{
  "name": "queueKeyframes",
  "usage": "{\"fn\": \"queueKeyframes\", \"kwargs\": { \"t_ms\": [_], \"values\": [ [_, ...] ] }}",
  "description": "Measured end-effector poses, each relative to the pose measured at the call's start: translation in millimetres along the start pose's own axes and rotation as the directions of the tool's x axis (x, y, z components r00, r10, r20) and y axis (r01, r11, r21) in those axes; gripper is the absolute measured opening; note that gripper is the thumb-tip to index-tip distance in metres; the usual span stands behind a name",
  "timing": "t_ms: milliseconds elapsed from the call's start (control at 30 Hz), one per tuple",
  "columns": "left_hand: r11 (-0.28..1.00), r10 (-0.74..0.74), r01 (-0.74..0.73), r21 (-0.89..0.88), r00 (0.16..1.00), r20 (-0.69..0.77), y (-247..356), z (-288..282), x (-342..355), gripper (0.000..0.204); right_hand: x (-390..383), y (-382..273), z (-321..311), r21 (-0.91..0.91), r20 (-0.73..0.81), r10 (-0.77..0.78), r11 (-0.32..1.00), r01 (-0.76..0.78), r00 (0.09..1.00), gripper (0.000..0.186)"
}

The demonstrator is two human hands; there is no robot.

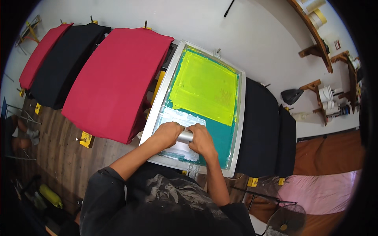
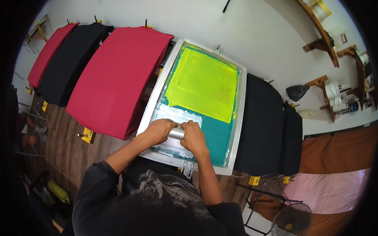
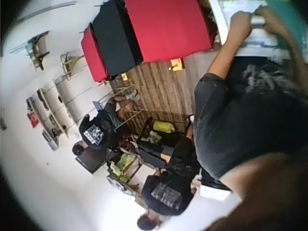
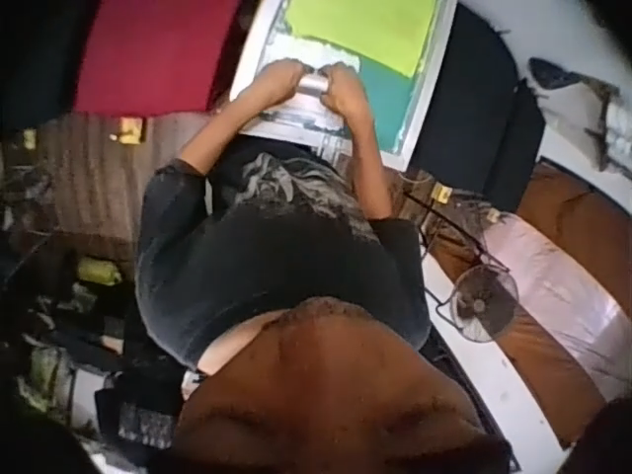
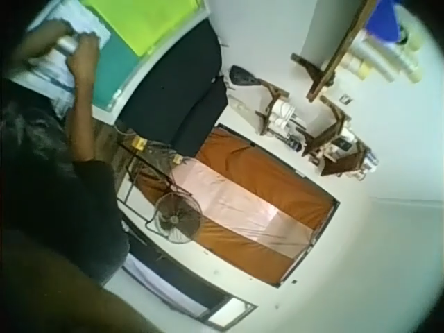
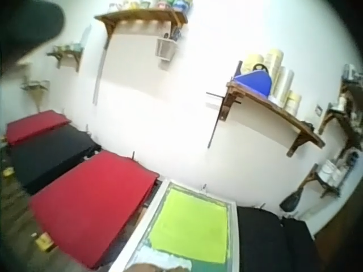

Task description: Applying ink to a screen using a squeegee to print a design onto a t-shirt.

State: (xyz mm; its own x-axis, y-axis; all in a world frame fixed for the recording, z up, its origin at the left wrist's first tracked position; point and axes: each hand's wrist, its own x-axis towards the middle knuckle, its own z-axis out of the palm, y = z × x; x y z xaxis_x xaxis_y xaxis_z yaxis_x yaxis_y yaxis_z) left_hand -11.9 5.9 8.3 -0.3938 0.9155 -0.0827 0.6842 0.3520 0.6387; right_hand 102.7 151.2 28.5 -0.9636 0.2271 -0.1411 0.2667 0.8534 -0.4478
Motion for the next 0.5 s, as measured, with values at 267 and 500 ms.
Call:
{"fn": "queueKeyframes", "kwargs": {
  "t_ms": [267, 500],
  "values": [
    [0.996, 0.020, -0.013, -0.084, 0.996, 0.088, 23, 5, -62, 0.032, -62, -34, 7, 0.091, 0.087, 0.069, 0.993, -0.077, 0.994, 0.047],
    [0.998, -0.031, 0.037, -0.041, 0.991, 0.133, 34, -24, -30, 0.043, -35, -29, -16, -0.017, 0.103, 0.107, 0.994, -0.106, 0.989, 0.044]
  ]
}}
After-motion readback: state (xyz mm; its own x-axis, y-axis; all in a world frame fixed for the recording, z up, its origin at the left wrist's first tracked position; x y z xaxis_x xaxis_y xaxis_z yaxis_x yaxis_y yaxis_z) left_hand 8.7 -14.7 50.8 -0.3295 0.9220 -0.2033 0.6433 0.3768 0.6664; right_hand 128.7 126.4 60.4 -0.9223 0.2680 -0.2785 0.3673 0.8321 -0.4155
